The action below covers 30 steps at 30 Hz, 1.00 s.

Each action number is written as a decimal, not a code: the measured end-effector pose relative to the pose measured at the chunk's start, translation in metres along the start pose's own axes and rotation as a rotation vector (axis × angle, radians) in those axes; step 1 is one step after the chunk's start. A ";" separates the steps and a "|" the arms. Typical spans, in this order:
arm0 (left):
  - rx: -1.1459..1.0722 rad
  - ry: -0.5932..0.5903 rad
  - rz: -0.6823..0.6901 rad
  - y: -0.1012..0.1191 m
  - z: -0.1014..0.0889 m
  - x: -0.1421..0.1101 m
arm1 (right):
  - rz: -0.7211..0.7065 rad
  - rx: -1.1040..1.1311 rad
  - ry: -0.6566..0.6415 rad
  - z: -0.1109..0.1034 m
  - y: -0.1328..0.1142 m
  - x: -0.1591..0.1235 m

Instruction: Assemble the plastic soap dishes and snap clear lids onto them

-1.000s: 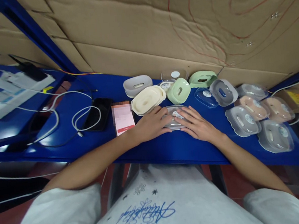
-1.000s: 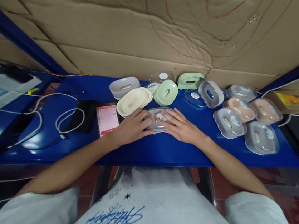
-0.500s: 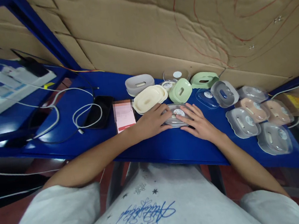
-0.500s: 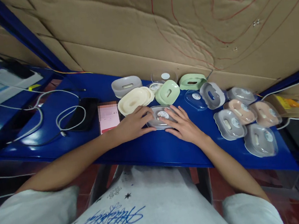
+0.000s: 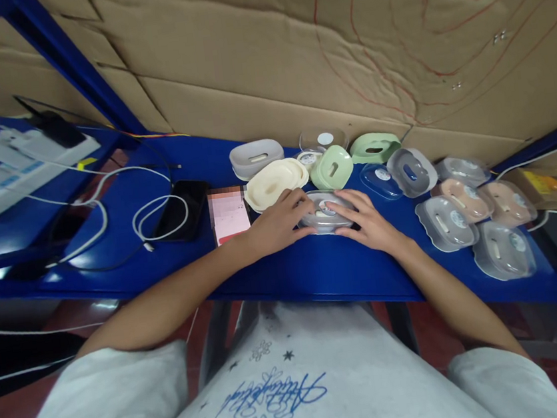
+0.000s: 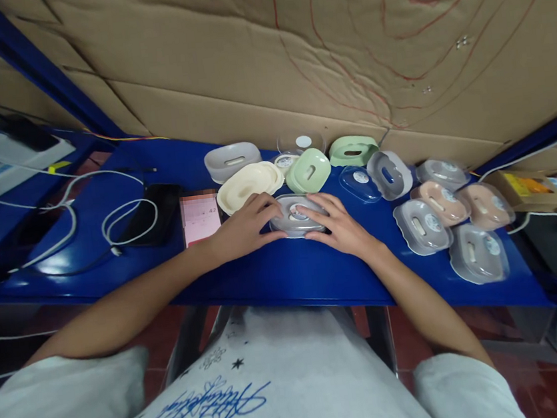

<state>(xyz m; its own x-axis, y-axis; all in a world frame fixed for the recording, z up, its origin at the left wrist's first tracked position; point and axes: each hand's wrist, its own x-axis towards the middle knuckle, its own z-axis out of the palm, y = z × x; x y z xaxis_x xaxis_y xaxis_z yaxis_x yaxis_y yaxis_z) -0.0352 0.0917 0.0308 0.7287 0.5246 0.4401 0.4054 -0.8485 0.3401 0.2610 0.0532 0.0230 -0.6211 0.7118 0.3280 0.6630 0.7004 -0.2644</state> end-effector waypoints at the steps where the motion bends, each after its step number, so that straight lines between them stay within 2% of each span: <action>1: -0.005 0.000 0.003 0.000 0.000 0.000 | 0.012 -0.001 0.003 0.001 0.000 -0.001; 6: -0.029 -0.008 0.041 0.003 -0.008 0.000 | 0.096 0.024 -0.066 -0.008 -0.009 -0.009; 10: 0.151 0.037 -0.032 0.004 -0.020 0.000 | 0.241 -0.027 -0.074 -0.021 -0.031 -0.037; 14: 0.329 0.071 -0.274 -0.004 -0.028 -0.002 | 0.366 -0.109 0.074 -0.031 -0.052 -0.078; 17: 0.401 0.008 -0.383 -0.012 -0.026 -0.006 | 0.462 -0.234 0.311 -0.054 -0.053 -0.107; 20: 0.501 -0.059 -0.361 -0.015 -0.021 -0.009 | 0.610 -0.479 0.586 -0.087 -0.025 -0.143; 22: 0.531 -0.059 -0.327 -0.015 -0.020 -0.010 | 0.747 -0.637 0.673 -0.106 0.008 -0.173; 24: 0.516 -0.058 -0.309 -0.013 -0.020 -0.009 | 0.887 -0.720 0.704 -0.116 0.042 -0.204; 26: 0.478 -0.069 -0.308 -0.010 -0.021 -0.008 | 0.989 -0.695 0.675 -0.120 0.071 -0.228; 28: 0.433 -0.074 -0.314 -0.009 -0.021 -0.006 | 1.030 -0.636 0.623 -0.120 0.087 -0.241; 30: 0.396 -0.064 -0.321 -0.007 -0.021 -0.005 | 1.047 -0.630 0.576 -0.121 0.088 -0.239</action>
<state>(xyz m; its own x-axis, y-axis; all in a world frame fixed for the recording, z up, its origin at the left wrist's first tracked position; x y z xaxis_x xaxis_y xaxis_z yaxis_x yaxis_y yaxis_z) -0.0528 0.0969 0.0434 0.5601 0.7685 0.3094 0.7835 -0.6127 0.1034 0.5183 -0.0611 0.0308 0.4493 0.6601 0.6020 0.8874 -0.4075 -0.2154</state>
